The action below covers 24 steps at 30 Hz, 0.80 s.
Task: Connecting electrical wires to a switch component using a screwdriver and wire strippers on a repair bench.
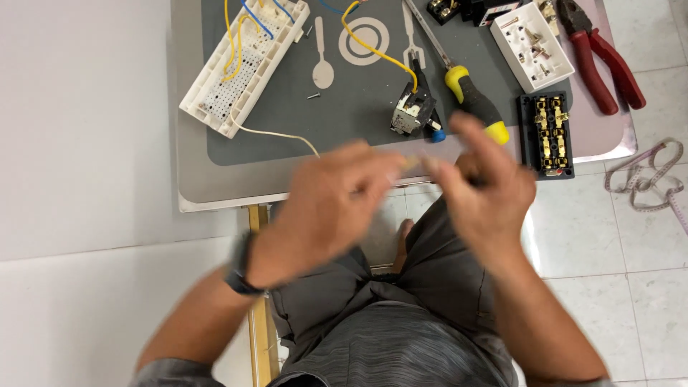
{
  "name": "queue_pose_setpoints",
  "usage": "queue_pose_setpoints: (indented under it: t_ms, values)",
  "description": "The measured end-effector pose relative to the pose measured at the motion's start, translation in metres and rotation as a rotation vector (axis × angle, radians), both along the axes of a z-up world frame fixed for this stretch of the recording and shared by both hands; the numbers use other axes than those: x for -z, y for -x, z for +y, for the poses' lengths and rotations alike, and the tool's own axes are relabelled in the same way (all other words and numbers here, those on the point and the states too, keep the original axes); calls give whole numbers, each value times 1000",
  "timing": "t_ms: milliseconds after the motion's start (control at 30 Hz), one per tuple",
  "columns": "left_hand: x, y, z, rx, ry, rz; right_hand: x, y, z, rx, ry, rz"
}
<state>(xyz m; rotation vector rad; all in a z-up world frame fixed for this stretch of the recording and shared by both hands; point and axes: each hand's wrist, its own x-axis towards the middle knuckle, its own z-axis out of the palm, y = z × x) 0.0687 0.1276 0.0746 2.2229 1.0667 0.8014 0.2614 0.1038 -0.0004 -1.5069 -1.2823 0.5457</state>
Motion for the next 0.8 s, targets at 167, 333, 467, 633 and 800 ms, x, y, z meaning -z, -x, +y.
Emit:
queue_pose_setpoints:
  t_ms: [167, 333, 467, 633, 800]
  values:
    - [-15, 7, 60, -3, -77, 197, -52, -14, 20, -157, 141, -261]
    - [-15, -1, 94, 43, 120, 387, -41, -14, 26, -151, 257, -375]
    - [-25, -1, 95, 145, 30, 499, -43, -21, 13, -215, 337, -120]
    - [-8, -7, 105, 77, 296, 582, -18, -28, 12, -188, -54, -247]
    - [26, -8, 120, 200, 523, 268, -20, -27, 10, -222, -54, -185]
